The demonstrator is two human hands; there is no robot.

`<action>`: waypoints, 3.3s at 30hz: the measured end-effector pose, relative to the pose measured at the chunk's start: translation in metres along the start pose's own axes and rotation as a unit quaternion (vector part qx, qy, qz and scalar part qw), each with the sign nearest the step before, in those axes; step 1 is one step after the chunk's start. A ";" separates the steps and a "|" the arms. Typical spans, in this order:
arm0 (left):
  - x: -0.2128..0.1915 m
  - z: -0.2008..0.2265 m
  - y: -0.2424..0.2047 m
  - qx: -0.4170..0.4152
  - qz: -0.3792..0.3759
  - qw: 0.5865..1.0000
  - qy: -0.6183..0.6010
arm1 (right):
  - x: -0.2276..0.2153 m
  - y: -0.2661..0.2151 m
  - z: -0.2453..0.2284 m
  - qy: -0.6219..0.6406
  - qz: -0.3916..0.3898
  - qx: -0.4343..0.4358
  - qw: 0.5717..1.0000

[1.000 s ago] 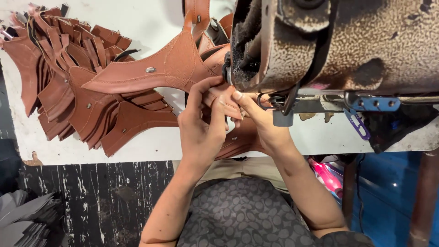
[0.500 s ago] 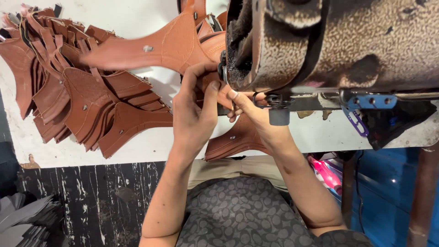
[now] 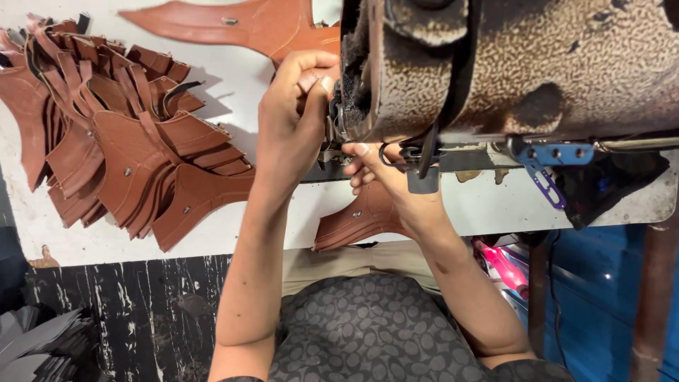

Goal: Stitching together leather shoe components using an industrial sewing machine.

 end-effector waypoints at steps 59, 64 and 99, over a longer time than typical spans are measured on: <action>-0.025 0.024 -0.018 0.076 0.105 0.964 0.231 | 0.032 0.019 0.019 0.055 -0.017 0.004 0.998; -0.023 0.026 -0.012 0.096 0.100 0.969 0.206 | 0.010 -0.001 0.020 -0.021 0.020 -0.023 0.999; -0.024 0.037 -0.073 -0.106 0.044 0.993 -0.018 | 0.033 -0.004 0.004 0.029 -0.024 -0.019 0.999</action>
Point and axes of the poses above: each hand's wrist, its own y-axis towards the middle knuckle, its own x-axis out of the palm, z = x × y, the point moved 4 cm from there along y, towards the middle knuckle
